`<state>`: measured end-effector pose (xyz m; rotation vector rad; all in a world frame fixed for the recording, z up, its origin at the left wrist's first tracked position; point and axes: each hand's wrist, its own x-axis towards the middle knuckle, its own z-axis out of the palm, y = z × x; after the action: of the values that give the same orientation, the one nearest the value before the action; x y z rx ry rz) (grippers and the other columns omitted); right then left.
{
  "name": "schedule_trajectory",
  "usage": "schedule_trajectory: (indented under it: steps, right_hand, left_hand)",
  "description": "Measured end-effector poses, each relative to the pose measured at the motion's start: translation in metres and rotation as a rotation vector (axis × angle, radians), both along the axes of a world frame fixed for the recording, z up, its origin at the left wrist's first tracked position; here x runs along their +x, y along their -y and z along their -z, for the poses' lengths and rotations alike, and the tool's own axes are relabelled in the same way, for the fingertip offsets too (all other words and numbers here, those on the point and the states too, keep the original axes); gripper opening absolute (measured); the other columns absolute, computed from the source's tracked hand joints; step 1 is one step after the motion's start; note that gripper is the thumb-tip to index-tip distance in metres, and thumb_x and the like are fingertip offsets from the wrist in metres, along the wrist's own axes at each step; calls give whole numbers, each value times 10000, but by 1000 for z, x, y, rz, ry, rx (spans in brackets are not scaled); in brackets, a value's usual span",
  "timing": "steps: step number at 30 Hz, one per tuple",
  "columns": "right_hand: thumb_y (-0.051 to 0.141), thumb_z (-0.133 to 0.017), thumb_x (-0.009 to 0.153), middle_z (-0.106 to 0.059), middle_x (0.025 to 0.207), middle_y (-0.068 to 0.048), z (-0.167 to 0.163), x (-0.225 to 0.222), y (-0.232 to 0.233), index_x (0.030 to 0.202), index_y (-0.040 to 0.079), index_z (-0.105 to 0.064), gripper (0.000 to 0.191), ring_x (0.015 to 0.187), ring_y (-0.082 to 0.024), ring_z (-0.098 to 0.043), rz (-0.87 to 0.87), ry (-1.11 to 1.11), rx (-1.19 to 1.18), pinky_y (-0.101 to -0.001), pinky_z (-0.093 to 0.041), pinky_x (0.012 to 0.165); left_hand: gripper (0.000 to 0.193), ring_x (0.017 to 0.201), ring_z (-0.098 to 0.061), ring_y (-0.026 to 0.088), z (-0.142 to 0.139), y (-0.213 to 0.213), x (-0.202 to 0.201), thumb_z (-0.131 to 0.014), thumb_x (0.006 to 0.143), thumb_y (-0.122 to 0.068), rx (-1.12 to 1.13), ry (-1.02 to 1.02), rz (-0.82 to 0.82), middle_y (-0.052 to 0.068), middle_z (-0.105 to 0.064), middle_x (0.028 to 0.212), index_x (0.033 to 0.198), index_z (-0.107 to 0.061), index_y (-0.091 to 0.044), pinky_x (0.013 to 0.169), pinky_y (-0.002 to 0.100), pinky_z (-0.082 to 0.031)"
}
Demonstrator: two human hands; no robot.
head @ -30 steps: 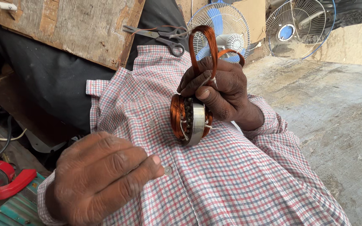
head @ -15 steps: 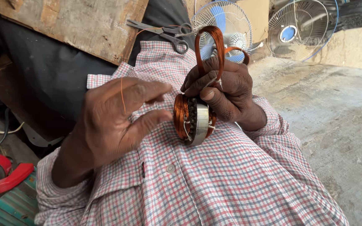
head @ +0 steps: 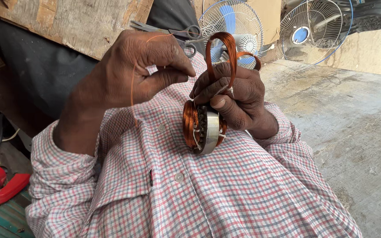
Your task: The person holds a small cylindrical electrical component with copper windings and manipulates the wires with both hands. They repeatedly pull, twist, and reposition the copper strands while rotating the component to access different sides. The work continues without a visible final state or placement of the part.
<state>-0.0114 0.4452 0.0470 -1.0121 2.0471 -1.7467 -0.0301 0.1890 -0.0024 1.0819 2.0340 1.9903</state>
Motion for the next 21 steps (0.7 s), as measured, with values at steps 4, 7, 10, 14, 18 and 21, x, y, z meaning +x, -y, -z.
schedule_trajectory:
  steps: [4,7,10,14,18,21]
  right_hand:
    - [278,-562,1131,-723,994,-165,0,0,0,1005,-20,-714,357,855,-227,-770,-3,12,-13,-326,-649,758]
    - [264,-562,1132,-722,987,-166,3,0,0,998,-18,-714,347,858,-229,-771,-4,2,-29,-328,-655,751]
    - [254,-560,1125,-721,974,-165,5,1,0,981,-15,-708,338,874,-234,-772,4,-14,-48,-327,-657,733]
    - [245,-554,1118,-719,971,-170,4,3,-1,975,-18,-707,337,866,-235,-770,12,-35,-29,-332,-651,724]
    - [248,-562,1122,-710,963,-159,4,4,1,982,-14,-704,329,892,-249,-772,18,-21,-58,-338,-661,742]
    - [247,-568,1121,-713,969,-162,6,4,0,1005,-27,-705,327,906,-257,-771,20,-27,-80,-339,-659,750]
  left_hand:
    - [103,943,-740,142,11,3,-8,-783,1019,-74,29,39,27,64,-743,1010,1107,-736,-49,826,276,-628]
    - [94,938,-736,142,15,4,-12,-786,1009,-88,28,65,14,61,-742,993,1084,-742,-53,825,280,-627]
    - [99,909,-730,143,18,4,-11,-787,989,-94,9,95,-7,64,-741,968,1065,-744,-48,795,279,-620]
    - [85,945,-733,143,22,9,-5,-771,1027,-79,20,60,-58,85,-742,1003,1079,-728,-27,823,278,-628]
    - [145,933,-686,99,16,13,7,-664,1034,-44,121,196,-435,81,-689,1110,1177,-655,-30,819,270,-635]
    - [88,760,-673,107,0,18,38,-711,979,-21,21,402,-709,72,-718,883,1060,-676,-25,669,259,-576]
